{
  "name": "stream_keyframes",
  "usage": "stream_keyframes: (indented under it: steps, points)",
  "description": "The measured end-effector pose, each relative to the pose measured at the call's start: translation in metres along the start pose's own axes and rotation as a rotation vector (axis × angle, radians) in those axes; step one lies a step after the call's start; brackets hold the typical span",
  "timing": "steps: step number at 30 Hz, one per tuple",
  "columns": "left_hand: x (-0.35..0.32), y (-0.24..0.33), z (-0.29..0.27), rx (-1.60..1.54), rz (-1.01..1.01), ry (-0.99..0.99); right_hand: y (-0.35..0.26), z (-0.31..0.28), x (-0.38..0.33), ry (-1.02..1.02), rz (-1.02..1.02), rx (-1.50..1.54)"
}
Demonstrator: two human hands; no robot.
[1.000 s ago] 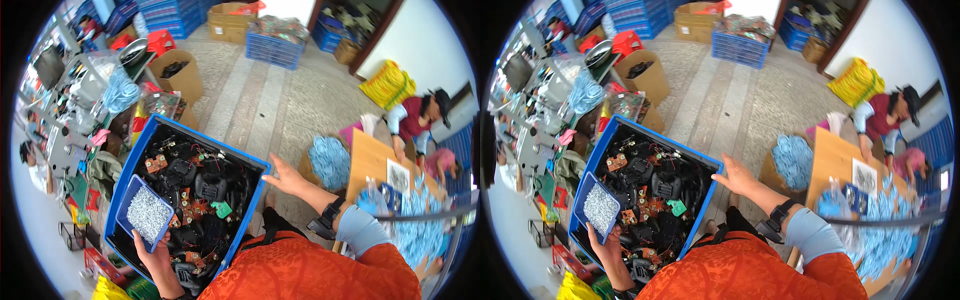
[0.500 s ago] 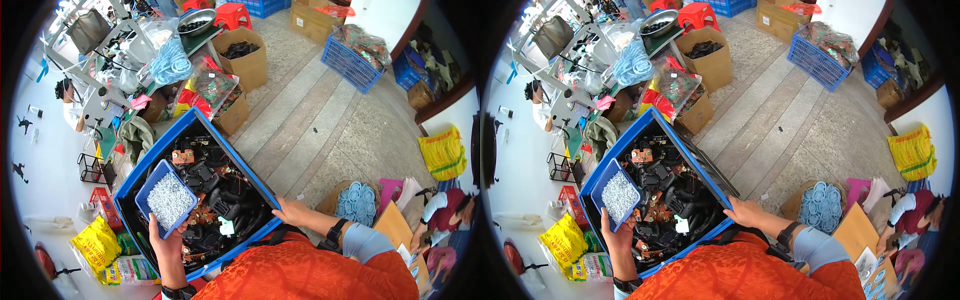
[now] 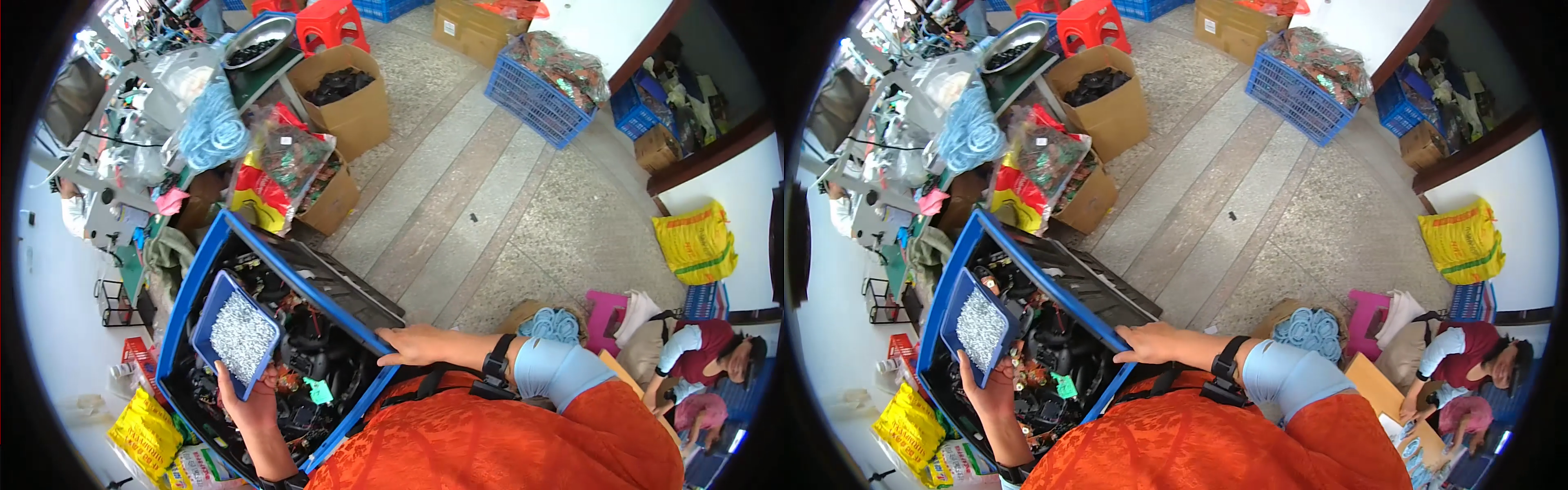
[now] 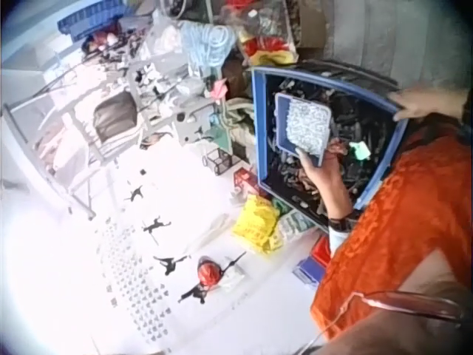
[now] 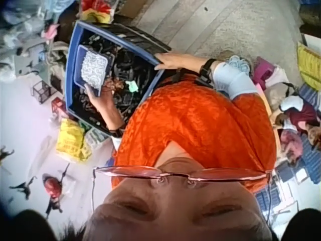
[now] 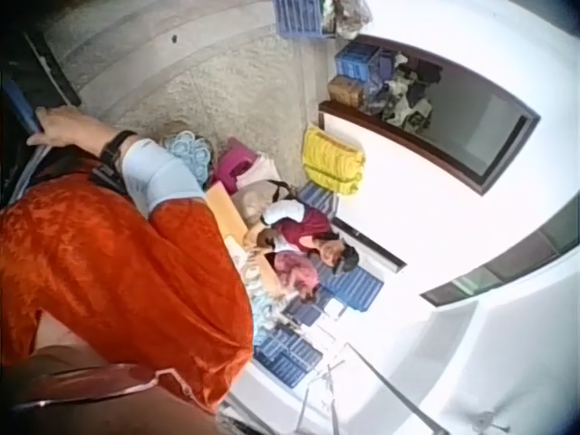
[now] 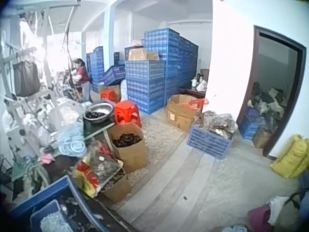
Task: The recorder collects parts from bins, uses a small machine to press parts together, and organizes components into bags.
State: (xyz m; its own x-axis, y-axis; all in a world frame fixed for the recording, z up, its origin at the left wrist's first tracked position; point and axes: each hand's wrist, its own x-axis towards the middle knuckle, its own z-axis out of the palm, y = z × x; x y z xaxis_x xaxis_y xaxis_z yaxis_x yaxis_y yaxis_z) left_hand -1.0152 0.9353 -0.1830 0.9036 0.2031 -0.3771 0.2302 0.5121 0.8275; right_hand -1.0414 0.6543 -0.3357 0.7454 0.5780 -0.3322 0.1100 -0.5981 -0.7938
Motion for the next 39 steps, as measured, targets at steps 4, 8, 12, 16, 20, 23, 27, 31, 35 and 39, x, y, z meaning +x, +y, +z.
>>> stream_keyframes:
  steps: [4, 8, 12, 16, 20, 23, 27, 31, 35, 39]
  points:
    - [0.032, -0.019, 0.038, -0.021, 0.031, 0.026, 0.044, -0.079, -0.027, -0.052, 0.154, 0.247]
    - [0.059, -0.034, 0.078, -0.042, 0.046, 0.052, 0.184, -0.121, -0.077, 0.124, 0.346, 0.152]
    - [0.074, -0.058, 0.150, -0.110, 0.100, 0.105, 0.322, -0.164, -0.163, 0.056, 0.566, -0.206]
    - [0.077, -0.064, 0.224, -0.212, 0.067, 0.168, 0.367, -0.252, -0.166, -0.189, 0.708, 0.059]
    - [0.100, -0.066, 0.263, -0.184, 0.078, 0.094, 0.327, -0.366, -0.077, 0.090, 0.689, 0.318]
    - [0.125, -0.054, 0.287, -0.172, 0.065, -0.003, 0.238, -0.436, 0.028, 0.160, 0.383, 0.442]
    - [0.183, -0.047, 0.302, -0.181, 0.069, -0.081, 0.105, -0.495, 0.143, -0.049, -0.085, 0.646]
    - [0.263, -0.021, 0.324, -0.197, 0.060, -0.126, 0.032, -0.540, 0.234, -0.139, -0.305, 0.738]
    - [0.348, 0.023, 0.364, -0.130, 0.091, -0.140, -0.006, -0.591, 0.308, -0.224, -0.244, 0.864]
    - [0.435, 0.078, 0.394, -0.138, 0.078, -0.272, -0.038, -0.632, 0.385, -0.154, -0.455, 0.955]
